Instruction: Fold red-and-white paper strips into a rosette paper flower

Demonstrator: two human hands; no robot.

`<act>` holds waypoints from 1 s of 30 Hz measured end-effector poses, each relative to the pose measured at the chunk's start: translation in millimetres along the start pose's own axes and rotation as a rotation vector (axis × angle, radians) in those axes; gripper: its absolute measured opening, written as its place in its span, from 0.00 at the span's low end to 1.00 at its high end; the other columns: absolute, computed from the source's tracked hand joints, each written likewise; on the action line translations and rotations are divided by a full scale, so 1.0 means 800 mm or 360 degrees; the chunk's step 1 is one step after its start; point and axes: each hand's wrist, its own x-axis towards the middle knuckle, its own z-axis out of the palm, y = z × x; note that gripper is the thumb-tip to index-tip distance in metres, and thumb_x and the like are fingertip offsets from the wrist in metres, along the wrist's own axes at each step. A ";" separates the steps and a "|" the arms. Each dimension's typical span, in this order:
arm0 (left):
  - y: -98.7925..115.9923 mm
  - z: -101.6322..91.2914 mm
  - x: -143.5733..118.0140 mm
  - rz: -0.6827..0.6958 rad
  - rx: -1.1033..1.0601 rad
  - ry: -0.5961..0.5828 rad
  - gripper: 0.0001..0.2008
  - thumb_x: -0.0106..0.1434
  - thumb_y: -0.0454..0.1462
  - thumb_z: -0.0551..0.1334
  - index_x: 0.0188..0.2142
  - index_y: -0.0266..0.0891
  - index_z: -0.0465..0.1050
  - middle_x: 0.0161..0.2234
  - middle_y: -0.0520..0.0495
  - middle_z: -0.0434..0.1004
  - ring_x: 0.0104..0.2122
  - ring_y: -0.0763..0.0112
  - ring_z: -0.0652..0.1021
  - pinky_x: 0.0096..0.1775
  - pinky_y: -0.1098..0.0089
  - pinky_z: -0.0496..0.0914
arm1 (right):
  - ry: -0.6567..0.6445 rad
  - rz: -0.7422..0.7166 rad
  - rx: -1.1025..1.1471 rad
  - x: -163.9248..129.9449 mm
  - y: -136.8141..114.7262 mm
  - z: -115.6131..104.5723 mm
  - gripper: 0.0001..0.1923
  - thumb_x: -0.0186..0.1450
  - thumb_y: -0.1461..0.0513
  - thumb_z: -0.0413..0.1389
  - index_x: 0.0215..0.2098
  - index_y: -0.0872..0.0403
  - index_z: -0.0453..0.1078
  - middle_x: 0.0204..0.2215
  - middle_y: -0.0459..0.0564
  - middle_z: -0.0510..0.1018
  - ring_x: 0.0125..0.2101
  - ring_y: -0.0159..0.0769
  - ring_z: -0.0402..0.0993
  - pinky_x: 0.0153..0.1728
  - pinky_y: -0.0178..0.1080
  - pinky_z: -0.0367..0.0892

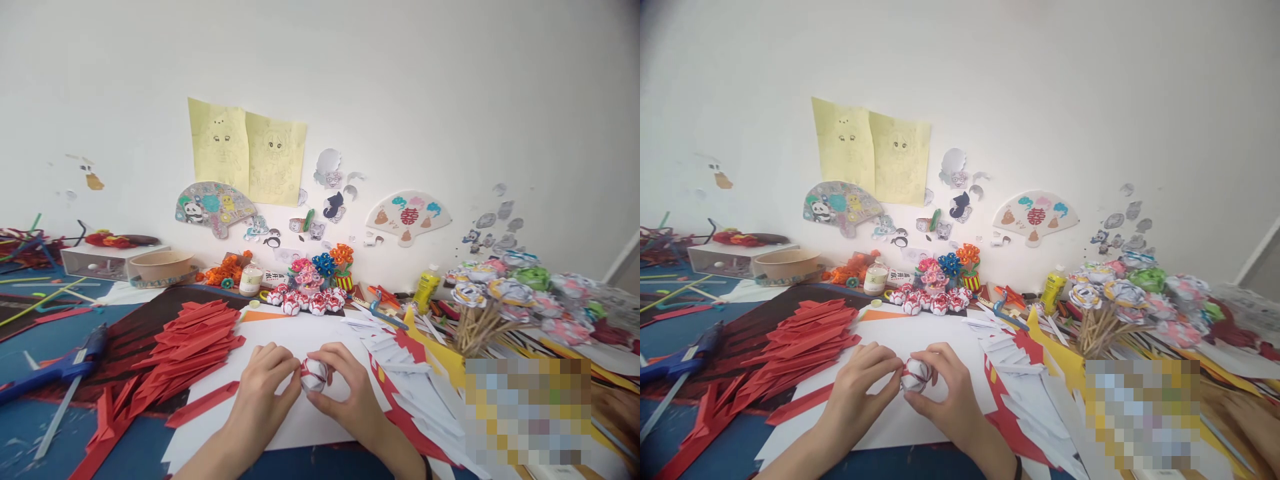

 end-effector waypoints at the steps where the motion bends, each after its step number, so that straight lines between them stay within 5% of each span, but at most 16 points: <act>1: 0.000 0.001 0.000 -0.0013 -0.0008 0.0001 0.10 0.65 0.32 0.55 0.31 0.39 0.74 0.27 0.48 0.75 0.28 0.69 0.70 0.33 0.66 0.60 | 0.0010 0.0005 0.0001 0.000 -0.001 0.000 0.19 0.59 0.57 0.63 0.49 0.48 0.71 0.40 0.51 0.71 0.32 0.38 0.68 0.35 0.40 0.68; 6: -0.001 -0.002 0.006 -0.0214 -0.0207 -0.0061 0.08 0.65 0.35 0.57 0.31 0.42 0.74 0.29 0.48 0.76 0.31 0.66 0.73 0.35 0.66 0.62 | 0.0066 0.0027 0.0053 0.003 -0.002 -0.001 0.17 0.61 0.60 0.60 0.49 0.48 0.70 0.40 0.52 0.72 0.34 0.39 0.69 0.36 0.41 0.70; 17: 0.002 -0.016 0.019 -0.0868 -0.1219 -0.0413 0.15 0.63 0.46 0.60 0.30 0.37 0.78 0.28 0.48 0.77 0.31 0.66 0.70 0.34 0.70 0.63 | -0.0002 0.0115 0.0535 0.004 0.002 -0.006 0.16 0.63 0.60 0.57 0.50 0.49 0.70 0.43 0.52 0.71 0.44 0.43 0.69 0.44 0.41 0.69; 30: 0.006 -0.019 0.020 -0.0950 -0.1577 -0.0510 0.16 0.59 0.48 0.64 0.28 0.36 0.79 0.27 0.47 0.78 0.31 0.67 0.71 0.36 0.70 0.63 | -0.0121 0.0199 0.0810 0.006 0.005 -0.010 0.16 0.64 0.56 0.58 0.49 0.49 0.72 0.42 0.52 0.71 0.43 0.42 0.71 0.43 0.41 0.68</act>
